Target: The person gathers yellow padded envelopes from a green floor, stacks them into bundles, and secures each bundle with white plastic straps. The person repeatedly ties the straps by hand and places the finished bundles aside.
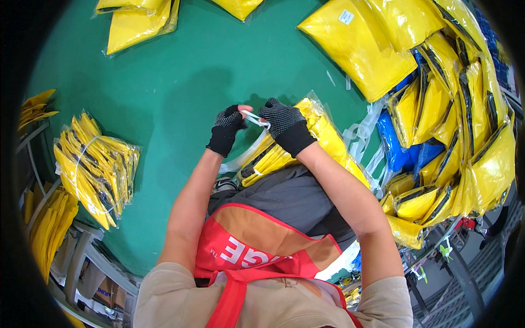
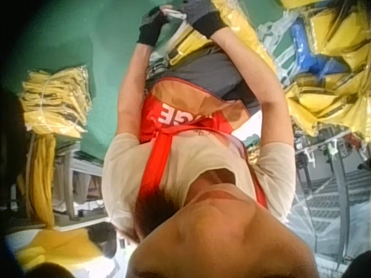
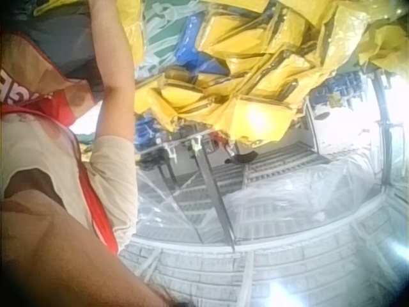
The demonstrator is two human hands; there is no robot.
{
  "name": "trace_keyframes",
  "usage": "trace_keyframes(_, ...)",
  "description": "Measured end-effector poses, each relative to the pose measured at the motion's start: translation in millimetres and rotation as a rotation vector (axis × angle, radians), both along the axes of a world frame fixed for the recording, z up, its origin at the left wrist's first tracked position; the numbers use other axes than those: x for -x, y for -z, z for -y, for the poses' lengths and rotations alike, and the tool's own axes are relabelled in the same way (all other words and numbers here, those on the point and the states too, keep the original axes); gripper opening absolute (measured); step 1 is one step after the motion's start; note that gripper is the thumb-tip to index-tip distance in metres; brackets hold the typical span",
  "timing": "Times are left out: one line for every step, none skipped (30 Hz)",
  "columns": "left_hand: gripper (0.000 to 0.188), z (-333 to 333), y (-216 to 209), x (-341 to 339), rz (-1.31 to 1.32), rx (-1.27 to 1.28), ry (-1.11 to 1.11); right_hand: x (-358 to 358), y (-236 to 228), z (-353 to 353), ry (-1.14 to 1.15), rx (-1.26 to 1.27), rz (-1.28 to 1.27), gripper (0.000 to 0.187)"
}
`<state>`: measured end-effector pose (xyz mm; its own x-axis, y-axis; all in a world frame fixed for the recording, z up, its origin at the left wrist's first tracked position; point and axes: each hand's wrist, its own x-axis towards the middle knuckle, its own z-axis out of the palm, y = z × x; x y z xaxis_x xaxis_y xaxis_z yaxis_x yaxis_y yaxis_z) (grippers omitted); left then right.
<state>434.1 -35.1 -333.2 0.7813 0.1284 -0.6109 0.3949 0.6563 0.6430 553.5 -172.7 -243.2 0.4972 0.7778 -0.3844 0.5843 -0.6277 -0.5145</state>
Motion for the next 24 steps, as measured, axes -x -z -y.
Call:
trace_keyframes(0.019,5,-7,-4,0.009,0.052,-0.073,0,1,2,0.003,-0.029,0.025,0.016)
trace_keyframes(0.017,11,-23,-11,0.019,0.103,-0.148,0,1,2,0.003,-0.059,0.051,0.013)
trace_keyframes(0.014,15,-31,-16,0.028,0.154,-0.222,-1,2,3,0.005,-0.088,0.078,0.013)
trace_keyframes(0.013,18,-24,-12,0.006,0.346,-0.293,1,1,3,0.011,-0.117,0.072,0.012)
trace_keyframes(0.013,22,-15,-11,-0.018,0.227,-0.303,2,2,3,0.020,-0.142,0.069,0.011)
trace_keyframes(0.013,26,-4,-11,-0.042,0.108,-0.310,3,2,3,0.029,-0.166,0.066,0.010)
trace_keyframes(0.013,28,1,-15,-0.067,-0.006,-0.312,2,0,4,0.008,-0.154,0.052,0.010)
trace_keyframes(0.015,30,3,-22,-0.023,-0.582,-0.158,-1,-2,5,-0.013,-0.141,0.040,0.009)
trace_keyframes(0.016,29,11,-24,-0.032,-0.698,-0.086,-3,-5,5,-0.032,-0.129,0.027,0.009)
trace_keyframes(0.018,24,26,-17,-0.045,-0.817,-0.012,0,-8,5,-0.081,-0.044,0.058,0.010)
trace_keyframes(0.020,17,41,-10,-0.062,-0.941,0.054,6,-22,9,-0.138,-0.004,0.034,0.012)
trace_keyframes(0.022,10,55,1,-0.152,-0.919,0.029,10,-40,14,-0.249,-0.041,0.125,0.013)
trace_keyframes(0.023,10,56,4,-0.121,-0.965,0.072,15,-51,20,-0.345,-0.070,0.216,0.014)
trace_keyframes(0.023,11,57,8,-0.090,-1.011,0.114,20,-51,24,-0.282,0.004,0.206,0.016)
trace_keyframes(0.024,11,58,11,-0.059,-1.057,0.156,18,-51,26,-0.269,-0.019,0.192,0.015)
trace_keyframes(0.026,7,55,4,-0.136,-0.653,-0.025,13,-58,21,-0.235,0.005,0.156,0.015)
trace_keyframes(0.028,1,51,-2,-0.208,-0.244,-0.194,12,-64,15,-0.200,0.028,0.119,0.016)
trace_keyframes(0.029,-5,47,-9,-0.275,0.169,-0.351,16,-64,12,-0.098,-0.062,0.034,0.019)
trace_keyframes(0.031,-5,40,-15,-0.350,0.597,-0.489,24,-63,13,0.014,-0.139,-0.056,0.023)
trace_keyframes(0.031,-22,33,-22,-0.272,0.720,-0.313,26,-64,10,0.106,-0.065,-0.267,0.029)
trace_keyframes(0.030,-32,25,-29,0.207,1.289,-0.047,26,-71,9,0.078,0.060,-0.344,0.026)
trace_keyframes(0.031,-29,29,-30,0.037,0.911,-0.154,31,-70,8,0.069,0.108,-0.295,0.024)
trace_keyframes(0.032,-22,37,-27,-0.115,0.523,-0.251,39,-72,10,0.055,0.158,-0.247,0.023)
trace_keyframes(0.032,-15,71,-10,-0.148,0.220,-0.152,58,-71,15,0.052,0.056,-0.190,0.021)
